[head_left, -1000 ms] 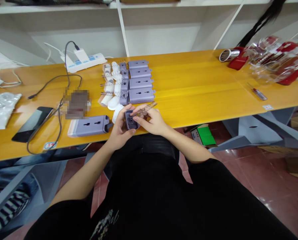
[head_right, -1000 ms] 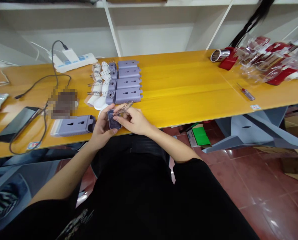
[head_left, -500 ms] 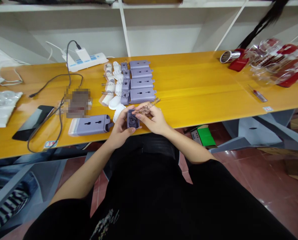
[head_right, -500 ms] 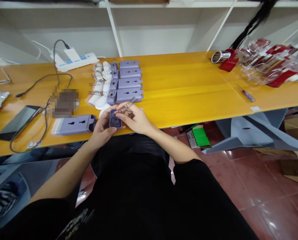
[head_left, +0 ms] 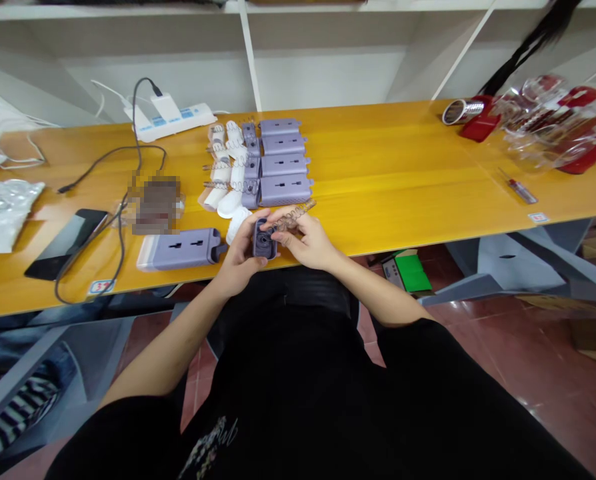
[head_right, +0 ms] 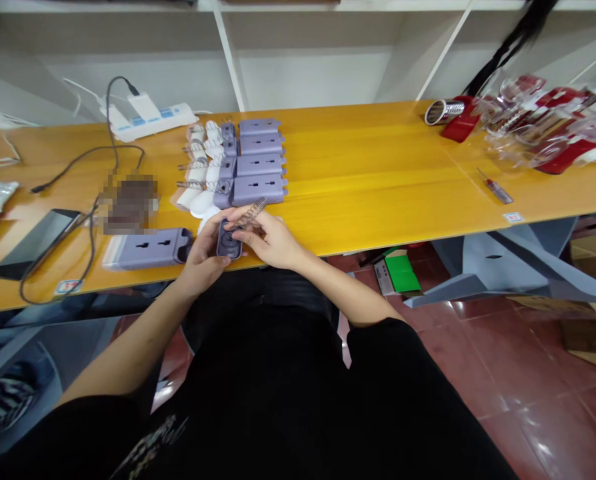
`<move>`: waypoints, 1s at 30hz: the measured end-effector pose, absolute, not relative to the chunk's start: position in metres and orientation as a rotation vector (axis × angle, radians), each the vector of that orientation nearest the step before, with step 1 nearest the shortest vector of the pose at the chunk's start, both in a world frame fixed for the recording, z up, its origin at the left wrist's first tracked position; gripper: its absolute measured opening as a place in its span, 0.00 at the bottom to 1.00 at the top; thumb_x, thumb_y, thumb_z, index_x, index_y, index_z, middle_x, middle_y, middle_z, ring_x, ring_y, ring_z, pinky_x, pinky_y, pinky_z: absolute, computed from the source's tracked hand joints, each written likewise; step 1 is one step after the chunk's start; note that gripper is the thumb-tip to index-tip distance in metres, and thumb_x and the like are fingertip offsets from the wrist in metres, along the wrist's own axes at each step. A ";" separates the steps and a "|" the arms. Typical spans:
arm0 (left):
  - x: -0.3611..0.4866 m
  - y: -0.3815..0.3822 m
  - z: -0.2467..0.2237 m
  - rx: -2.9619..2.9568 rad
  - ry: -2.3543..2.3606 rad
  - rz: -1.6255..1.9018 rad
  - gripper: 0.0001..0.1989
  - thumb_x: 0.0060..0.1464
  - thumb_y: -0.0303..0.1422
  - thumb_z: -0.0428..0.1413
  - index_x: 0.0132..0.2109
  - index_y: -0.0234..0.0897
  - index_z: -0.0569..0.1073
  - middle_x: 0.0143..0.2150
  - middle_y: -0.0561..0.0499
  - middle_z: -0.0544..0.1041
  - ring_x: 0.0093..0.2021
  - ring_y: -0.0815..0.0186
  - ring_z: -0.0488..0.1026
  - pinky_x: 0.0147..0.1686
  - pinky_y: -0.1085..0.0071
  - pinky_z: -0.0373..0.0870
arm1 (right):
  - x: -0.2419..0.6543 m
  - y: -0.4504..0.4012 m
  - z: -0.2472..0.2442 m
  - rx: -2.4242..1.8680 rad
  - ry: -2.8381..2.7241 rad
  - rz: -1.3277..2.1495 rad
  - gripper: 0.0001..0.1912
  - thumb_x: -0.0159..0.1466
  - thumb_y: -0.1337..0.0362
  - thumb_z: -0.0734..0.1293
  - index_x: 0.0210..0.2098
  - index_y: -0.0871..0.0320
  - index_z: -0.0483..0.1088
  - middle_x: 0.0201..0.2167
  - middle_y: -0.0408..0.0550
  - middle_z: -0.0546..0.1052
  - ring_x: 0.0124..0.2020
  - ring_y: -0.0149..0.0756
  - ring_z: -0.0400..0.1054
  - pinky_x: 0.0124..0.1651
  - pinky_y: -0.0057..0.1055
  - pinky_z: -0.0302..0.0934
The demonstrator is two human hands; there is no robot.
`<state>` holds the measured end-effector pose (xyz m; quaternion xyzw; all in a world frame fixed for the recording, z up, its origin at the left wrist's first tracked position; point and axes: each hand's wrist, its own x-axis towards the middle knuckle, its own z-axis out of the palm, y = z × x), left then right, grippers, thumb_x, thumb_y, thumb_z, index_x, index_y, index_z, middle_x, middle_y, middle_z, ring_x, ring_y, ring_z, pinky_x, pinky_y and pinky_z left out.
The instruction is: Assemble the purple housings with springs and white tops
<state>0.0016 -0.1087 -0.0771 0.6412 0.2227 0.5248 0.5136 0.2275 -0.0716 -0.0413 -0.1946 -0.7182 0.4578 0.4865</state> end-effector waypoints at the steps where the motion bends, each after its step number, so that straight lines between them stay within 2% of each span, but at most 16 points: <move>1: 0.002 -0.109 -0.077 1.533 0.539 1.266 0.45 0.67 0.39 0.75 0.86 0.59 0.71 0.83 0.44 0.75 0.67 0.52 0.84 0.59 0.62 0.92 | 0.228 -0.073 -0.040 -0.485 -1.752 1.109 0.26 0.81 0.37 0.76 0.62 0.52 0.77 0.57 0.53 0.91 0.44 0.39 0.88 0.48 0.37 0.85; 5: 0.004 -0.109 -0.076 1.485 0.562 1.283 0.46 0.64 0.37 0.74 0.85 0.57 0.73 0.80 0.45 0.77 0.68 0.53 0.82 0.55 0.67 0.89 | 0.229 -0.076 -0.034 -0.520 -1.786 1.082 0.25 0.81 0.38 0.76 0.61 0.52 0.78 0.56 0.52 0.90 0.38 0.36 0.84 0.44 0.36 0.83; 12: 0.009 -0.112 -0.068 1.383 0.563 1.284 0.43 0.60 0.34 0.73 0.81 0.55 0.78 0.73 0.46 0.82 0.56 0.58 0.83 0.48 0.69 0.88 | 0.231 -0.077 -0.034 -0.529 -1.834 1.022 0.26 0.83 0.36 0.74 0.60 0.53 0.81 0.41 0.45 0.85 0.34 0.37 0.79 0.39 0.35 0.77; 16: 0.010 -0.113 -0.066 1.325 0.599 1.279 0.40 0.60 0.31 0.69 0.79 0.51 0.79 0.71 0.45 0.84 0.56 0.56 0.84 0.47 0.67 0.89 | 0.233 -0.078 -0.034 -0.515 -1.857 1.020 0.26 0.82 0.37 0.74 0.61 0.52 0.81 0.41 0.45 0.84 0.34 0.36 0.77 0.39 0.35 0.76; 19: 0.010 -0.113 -0.066 1.284 0.635 1.314 0.40 0.57 0.27 0.67 0.76 0.50 0.81 0.72 0.46 0.84 0.62 0.56 0.84 0.54 0.67 0.88 | 0.233 -0.077 -0.037 -0.529 -1.888 1.000 0.27 0.81 0.38 0.77 0.64 0.51 0.80 0.42 0.44 0.83 0.36 0.37 0.77 0.43 0.36 0.77; 22: 0.009 -0.115 -0.065 1.205 0.651 1.310 0.40 0.57 0.27 0.67 0.76 0.50 0.81 0.74 0.47 0.84 0.69 0.52 0.84 0.65 0.59 0.88 | 0.231 -0.072 -0.043 -0.478 -1.883 0.950 0.29 0.78 0.38 0.80 0.66 0.50 0.79 0.39 0.40 0.78 0.34 0.36 0.72 0.42 0.36 0.75; 23: 0.009 -0.115 -0.064 1.176 0.651 1.303 0.39 0.58 0.28 0.67 0.76 0.51 0.81 0.76 0.46 0.83 0.70 0.50 0.84 0.67 0.56 0.88 | 0.230 -0.071 -0.046 -0.448 -1.869 0.933 0.30 0.77 0.38 0.80 0.67 0.50 0.78 0.40 0.41 0.78 0.34 0.35 0.71 0.41 0.36 0.75; 25: 0.009 -0.116 -0.061 1.130 0.641 1.298 0.37 0.60 0.30 0.68 0.75 0.50 0.82 0.77 0.45 0.83 0.71 0.46 0.85 0.69 0.49 0.88 | 0.227 -0.067 -0.050 -0.391 -1.839 0.892 0.32 0.77 0.37 0.80 0.69 0.48 0.77 0.49 0.46 0.81 0.36 0.35 0.71 0.42 0.38 0.76; 27: 0.010 -0.116 -0.059 1.101 0.618 1.303 0.36 0.60 0.32 0.70 0.74 0.49 0.82 0.77 0.43 0.83 0.71 0.43 0.85 0.69 0.45 0.88 | 0.226 -0.064 -0.052 -0.361 -1.829 0.840 0.34 0.77 0.37 0.80 0.71 0.47 0.75 0.62 0.52 0.81 0.42 0.39 0.75 0.48 0.43 0.79; 30: 0.010 -0.116 -0.056 1.093 0.598 1.299 0.37 0.60 0.37 0.73 0.75 0.47 0.81 0.73 0.41 0.85 0.73 0.38 0.85 0.69 0.41 0.89 | 0.228 -0.062 -0.050 -0.369 -1.857 0.769 0.39 0.75 0.37 0.81 0.75 0.46 0.71 0.70 0.57 0.79 0.55 0.49 0.78 0.60 0.52 0.81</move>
